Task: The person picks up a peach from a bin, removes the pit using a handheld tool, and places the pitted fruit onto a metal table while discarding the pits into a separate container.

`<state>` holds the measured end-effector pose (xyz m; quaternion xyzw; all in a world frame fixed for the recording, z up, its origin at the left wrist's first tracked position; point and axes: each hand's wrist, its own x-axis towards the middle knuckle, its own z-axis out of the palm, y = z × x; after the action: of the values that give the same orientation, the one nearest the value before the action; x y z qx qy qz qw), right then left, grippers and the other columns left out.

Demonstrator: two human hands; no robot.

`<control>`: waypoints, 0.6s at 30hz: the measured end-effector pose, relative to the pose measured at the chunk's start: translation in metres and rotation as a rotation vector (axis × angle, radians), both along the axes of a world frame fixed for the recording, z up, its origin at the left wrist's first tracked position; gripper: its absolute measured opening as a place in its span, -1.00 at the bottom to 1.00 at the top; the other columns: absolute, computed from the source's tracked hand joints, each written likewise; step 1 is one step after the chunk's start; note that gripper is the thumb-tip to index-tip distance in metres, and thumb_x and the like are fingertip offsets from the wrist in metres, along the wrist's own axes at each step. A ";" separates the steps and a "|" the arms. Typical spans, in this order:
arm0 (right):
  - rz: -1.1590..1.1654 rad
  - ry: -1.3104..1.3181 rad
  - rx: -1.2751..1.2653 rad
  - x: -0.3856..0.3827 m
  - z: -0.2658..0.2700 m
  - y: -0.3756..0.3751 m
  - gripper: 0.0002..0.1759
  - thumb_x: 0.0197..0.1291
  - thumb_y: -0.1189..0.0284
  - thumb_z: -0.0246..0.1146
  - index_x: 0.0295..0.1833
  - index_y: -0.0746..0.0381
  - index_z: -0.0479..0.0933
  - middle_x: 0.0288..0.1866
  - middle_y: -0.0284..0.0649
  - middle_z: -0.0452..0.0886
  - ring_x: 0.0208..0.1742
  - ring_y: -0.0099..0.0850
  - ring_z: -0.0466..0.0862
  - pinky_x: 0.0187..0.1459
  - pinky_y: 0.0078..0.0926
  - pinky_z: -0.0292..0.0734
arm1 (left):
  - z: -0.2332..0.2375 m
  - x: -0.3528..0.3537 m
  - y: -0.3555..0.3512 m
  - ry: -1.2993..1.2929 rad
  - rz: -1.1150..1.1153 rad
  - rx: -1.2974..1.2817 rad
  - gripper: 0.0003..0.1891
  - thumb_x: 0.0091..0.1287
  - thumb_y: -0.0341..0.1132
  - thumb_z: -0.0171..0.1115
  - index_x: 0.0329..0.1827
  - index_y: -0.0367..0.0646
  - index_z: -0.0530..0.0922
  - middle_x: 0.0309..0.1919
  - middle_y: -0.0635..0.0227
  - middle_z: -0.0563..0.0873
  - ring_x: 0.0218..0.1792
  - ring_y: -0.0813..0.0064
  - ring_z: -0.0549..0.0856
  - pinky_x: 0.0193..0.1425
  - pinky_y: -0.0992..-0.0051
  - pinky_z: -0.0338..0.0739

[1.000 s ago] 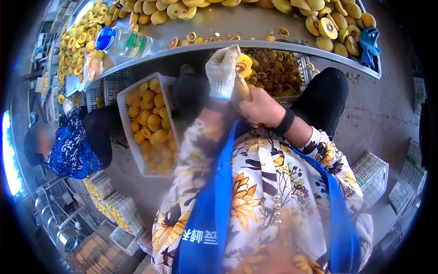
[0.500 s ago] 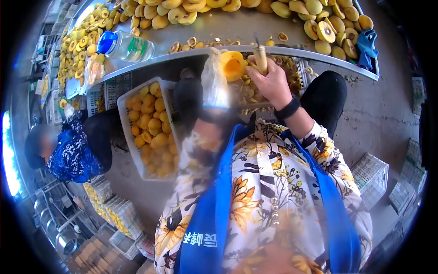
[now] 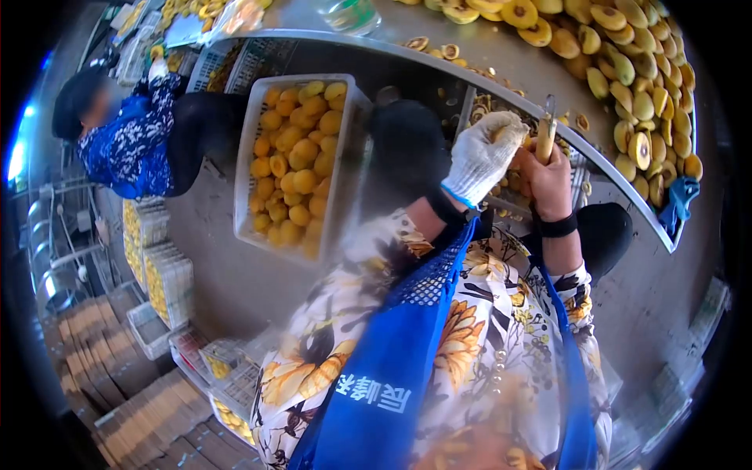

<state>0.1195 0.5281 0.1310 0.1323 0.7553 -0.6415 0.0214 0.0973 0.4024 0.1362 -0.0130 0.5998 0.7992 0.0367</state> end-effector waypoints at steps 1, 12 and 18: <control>-0.010 0.112 0.192 0.000 -0.003 -0.007 -0.78 0.00 0.47 0.28 -0.25 0.28 0.42 -0.62 -0.24 0.52 -0.71 -0.40 0.50 -0.66 -0.49 0.38 | 0.000 0.002 -0.002 -0.133 0.024 0.092 -0.82 0.25 -0.32 0.19 -0.19 -0.24 0.57 -0.36 0.35 0.67 -0.32 0.62 0.61 -0.21 0.62 0.50; 0.173 0.441 0.707 -0.002 0.022 -0.068 -0.76 -0.02 0.47 0.28 -0.21 0.22 0.44 -0.59 -0.01 0.52 -0.52 -0.08 0.59 -0.49 -0.27 0.49 | 0.038 -0.020 -0.106 -0.208 0.200 0.113 -0.72 0.37 -0.10 -0.01 -0.23 -0.13 0.52 -0.41 0.37 0.61 -0.45 0.55 0.61 -0.51 0.58 0.51; 0.210 0.162 0.747 -0.001 -0.032 -0.051 -0.76 0.04 0.41 0.25 -0.22 0.32 0.44 -0.57 0.06 0.51 -0.49 0.00 0.57 -0.47 -0.22 0.45 | 0.003 -0.063 -0.291 -0.209 0.862 -0.184 -0.63 0.29 -0.08 0.14 -0.03 -0.19 0.51 -0.28 0.31 0.66 -0.22 0.44 0.66 -0.39 0.57 0.58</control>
<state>0.1189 0.4774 0.0994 0.0019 0.9454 -0.3252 -0.0225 0.0342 0.1109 0.1395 -0.3454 0.6012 0.6793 -0.2405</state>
